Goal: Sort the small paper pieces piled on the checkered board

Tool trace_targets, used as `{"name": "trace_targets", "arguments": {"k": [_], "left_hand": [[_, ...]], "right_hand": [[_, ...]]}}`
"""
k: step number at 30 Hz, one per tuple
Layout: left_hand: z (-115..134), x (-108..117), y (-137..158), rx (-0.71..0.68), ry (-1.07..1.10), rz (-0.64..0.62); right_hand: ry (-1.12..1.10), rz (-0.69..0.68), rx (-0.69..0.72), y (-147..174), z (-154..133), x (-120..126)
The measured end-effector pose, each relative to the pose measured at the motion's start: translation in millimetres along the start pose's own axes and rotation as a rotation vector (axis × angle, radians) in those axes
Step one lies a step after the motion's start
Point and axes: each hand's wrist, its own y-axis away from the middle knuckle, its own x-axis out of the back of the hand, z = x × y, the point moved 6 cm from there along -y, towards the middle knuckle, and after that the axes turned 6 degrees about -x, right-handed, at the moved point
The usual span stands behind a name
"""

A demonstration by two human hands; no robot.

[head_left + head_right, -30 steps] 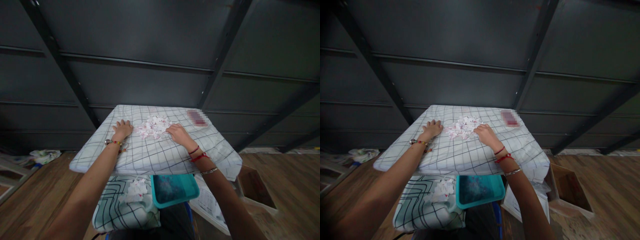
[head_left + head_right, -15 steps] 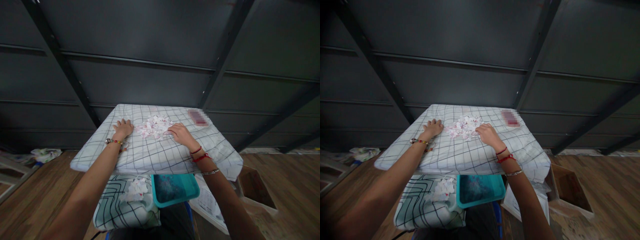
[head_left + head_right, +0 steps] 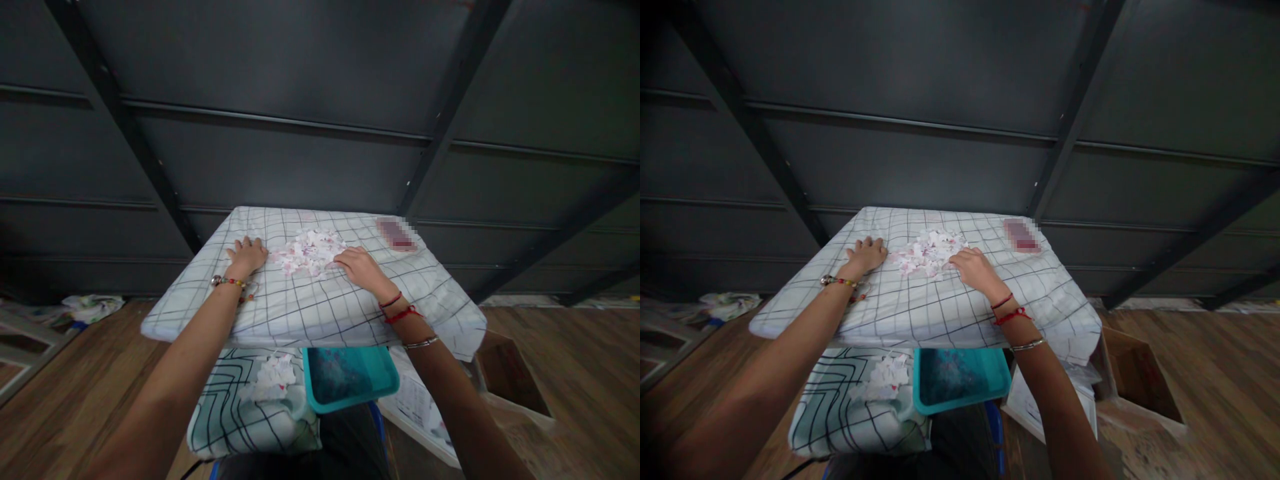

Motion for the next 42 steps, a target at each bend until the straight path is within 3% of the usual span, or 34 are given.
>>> {"name": "trace_targets", "arguments": {"k": [9, 42], "left_hand": [[0, 1, 1, -0.004, 0.008, -0.004], [0, -2, -1, -0.001, 0.014, -0.015]], "right_hand": [[-0.081, 0.016, -0.02, 3, 11, 4], [-0.237, 0.002, -0.027, 6, 3, 10]]}}
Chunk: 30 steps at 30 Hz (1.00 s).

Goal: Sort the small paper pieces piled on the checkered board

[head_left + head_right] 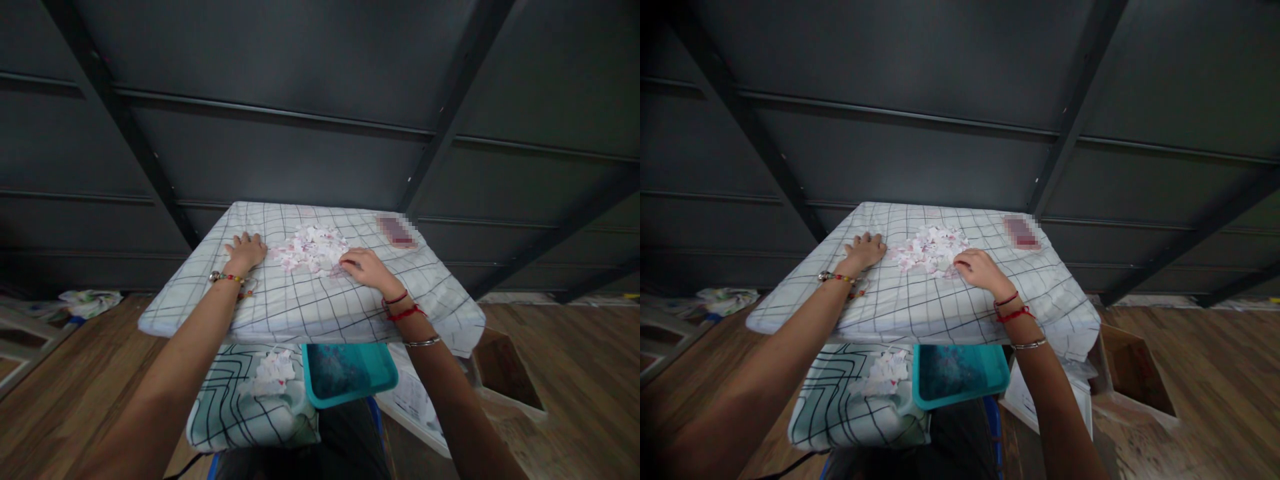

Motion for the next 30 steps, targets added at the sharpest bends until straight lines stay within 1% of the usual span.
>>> {"name": "trace_targets", "arguments": {"k": [3, 8, 14, 18, 21, 30], "left_hand": [[0, 1, 0, 0.007, -0.008, -0.001], [1, 1, 1, 0.002, -0.015, -0.005], [0, 1, 1, -0.002, -0.012, -0.001], [0, 0, 0, 0.001, -0.008, 0.001], [0, 1, 0, 0.004, -0.009, 0.007], [1, 2, 0, 0.001, -0.015, 0.008]], "right_hand": [[0.014, 0.042, 0.002, 0, 0, 2], [-0.005, -0.015, 0.026, 0, -1, -2], [-0.03, 0.037, 0.015, 0, 2, 0], [-0.03, -0.001, 0.024, 0, -1, -1], [-0.056, -0.002, 0.024, 0, -2, -1], [-0.037, 0.012, 0.065, -3, -7, -11]]}}
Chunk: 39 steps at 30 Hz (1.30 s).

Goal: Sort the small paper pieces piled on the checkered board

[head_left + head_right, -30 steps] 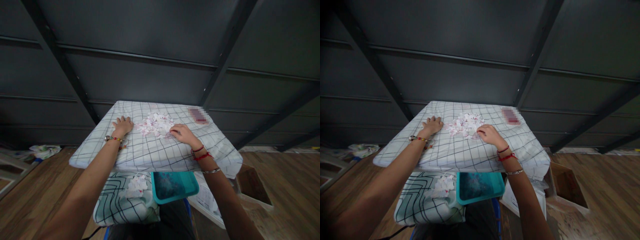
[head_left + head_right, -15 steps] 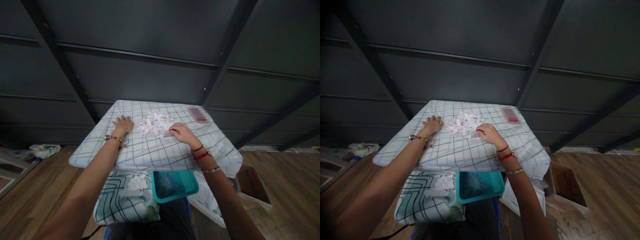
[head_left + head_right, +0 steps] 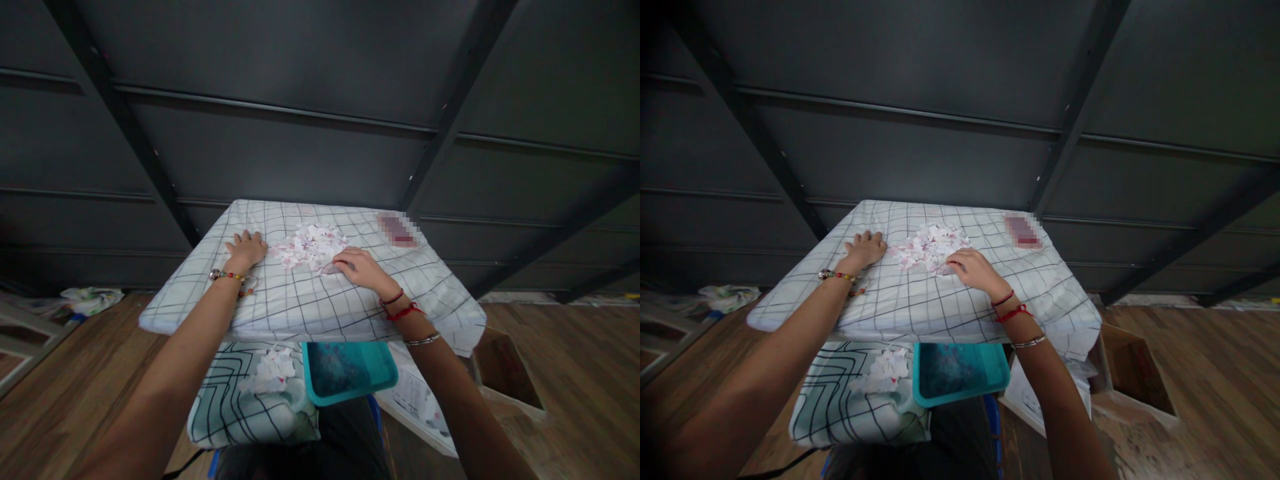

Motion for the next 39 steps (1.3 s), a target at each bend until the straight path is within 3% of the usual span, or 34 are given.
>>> {"name": "trace_targets", "arguments": {"k": [21, 39], "left_hand": [[-1.8, -2.6, -1.5, -0.006, 0.008, 0.0], [2.2, 3.5, 4.9, 0.002, 0.013, -0.005]], "right_hand": [[-0.024, 0.035, -0.022, 0.7, -1.4, 7.3], [-0.115, -0.082, -0.065, 1.3, -1.9, 6.6]]}}
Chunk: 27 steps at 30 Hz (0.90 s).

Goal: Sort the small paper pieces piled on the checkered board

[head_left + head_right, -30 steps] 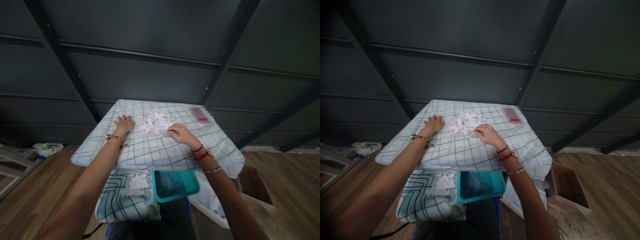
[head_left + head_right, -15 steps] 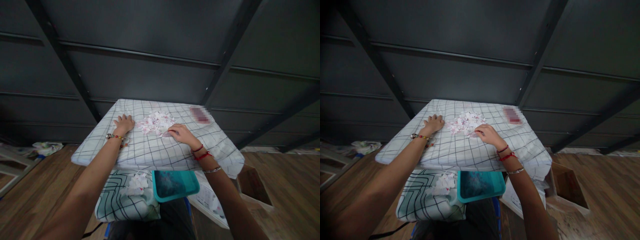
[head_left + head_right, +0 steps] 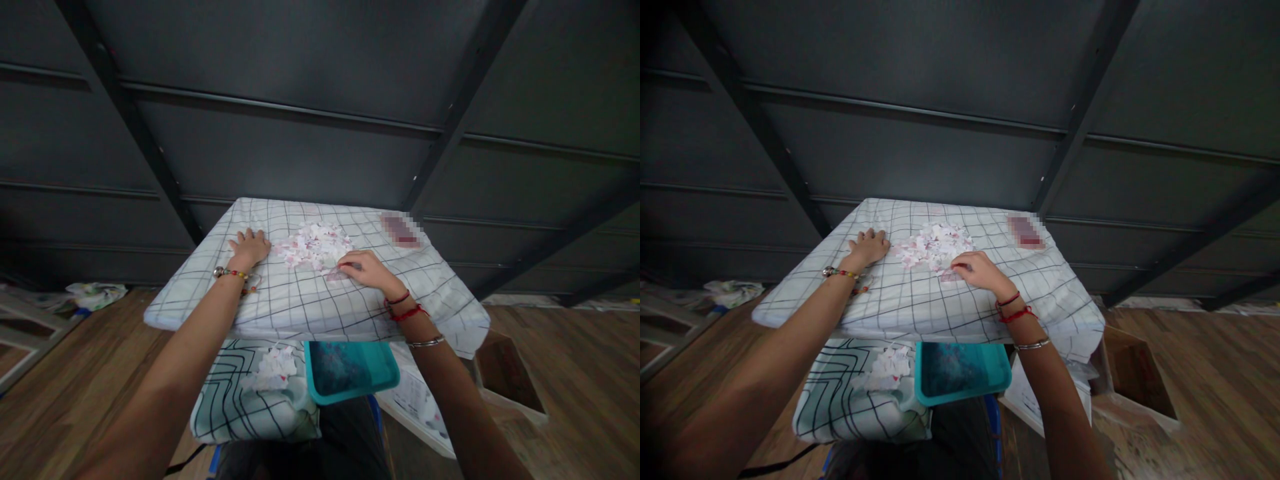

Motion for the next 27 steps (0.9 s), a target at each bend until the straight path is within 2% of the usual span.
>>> {"name": "trace_targets", "arguments": {"k": [16, 20, 27], "left_hand": [[-2, -3, -3, -0.006, 0.006, 0.01], [-1, -2, -2, 0.004, 0.003, -0.004], [-1, -2, -2, -0.004, 0.003, -0.009]], "right_hand": [[0.06, 0.088, -0.026, 1, 9, 9], [0.05, 0.04, -0.023, 2, 10, 9], [0.067, 0.069, -0.025, 2, 11, 9]]}}
